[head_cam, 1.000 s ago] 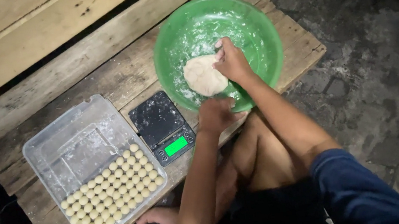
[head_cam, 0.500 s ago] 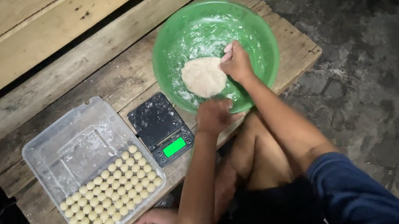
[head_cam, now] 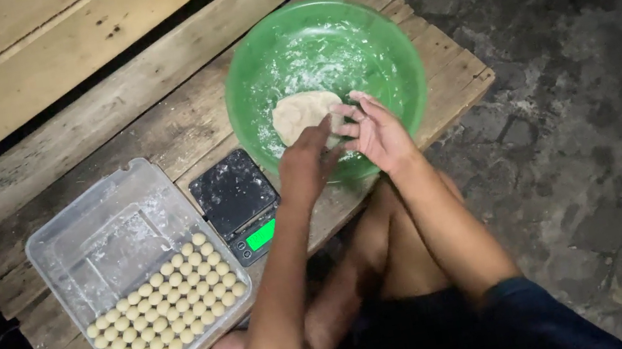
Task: Kneading a lump of dough in a green plastic bowl on a wooden surface.
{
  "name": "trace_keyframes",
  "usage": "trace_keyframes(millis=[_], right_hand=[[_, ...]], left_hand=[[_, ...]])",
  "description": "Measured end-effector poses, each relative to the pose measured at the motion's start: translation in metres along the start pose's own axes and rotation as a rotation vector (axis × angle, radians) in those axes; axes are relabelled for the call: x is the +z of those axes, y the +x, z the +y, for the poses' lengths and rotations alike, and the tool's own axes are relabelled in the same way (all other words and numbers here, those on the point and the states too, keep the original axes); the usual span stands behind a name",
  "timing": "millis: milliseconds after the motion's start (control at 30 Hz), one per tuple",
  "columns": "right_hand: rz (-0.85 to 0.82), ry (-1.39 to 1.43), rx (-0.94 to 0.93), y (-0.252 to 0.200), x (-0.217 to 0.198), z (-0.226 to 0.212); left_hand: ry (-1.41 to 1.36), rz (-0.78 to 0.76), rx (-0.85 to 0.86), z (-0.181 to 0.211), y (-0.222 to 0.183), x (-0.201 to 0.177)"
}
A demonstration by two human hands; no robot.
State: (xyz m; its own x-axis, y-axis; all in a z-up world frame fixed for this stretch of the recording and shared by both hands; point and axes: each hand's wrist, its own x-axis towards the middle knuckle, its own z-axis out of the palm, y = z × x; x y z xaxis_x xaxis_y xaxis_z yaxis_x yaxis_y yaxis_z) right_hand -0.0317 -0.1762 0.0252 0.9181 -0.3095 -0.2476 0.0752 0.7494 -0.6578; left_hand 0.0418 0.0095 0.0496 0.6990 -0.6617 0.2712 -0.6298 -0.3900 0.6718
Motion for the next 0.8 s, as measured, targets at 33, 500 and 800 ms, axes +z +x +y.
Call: trace_keyframes(millis=[33, 500, 800], right_hand=[[-0.023, 0.01, 0.019, 0.002, -0.005, 0.002], [-0.227, 0.267, 0.074, 0.002, -0.018, 0.001], [-0.216, 0.17, 0.099, 0.005, -0.023, 0.004]], left_hand=[[0.065, -0.008, 0.024, -0.006, 0.002, 0.003], [0.498, 0.21, 0.206, -0.03, 0.043, -0.005], [-0.412, 0.078, -0.163, 0.007, 0.049, -0.028]])
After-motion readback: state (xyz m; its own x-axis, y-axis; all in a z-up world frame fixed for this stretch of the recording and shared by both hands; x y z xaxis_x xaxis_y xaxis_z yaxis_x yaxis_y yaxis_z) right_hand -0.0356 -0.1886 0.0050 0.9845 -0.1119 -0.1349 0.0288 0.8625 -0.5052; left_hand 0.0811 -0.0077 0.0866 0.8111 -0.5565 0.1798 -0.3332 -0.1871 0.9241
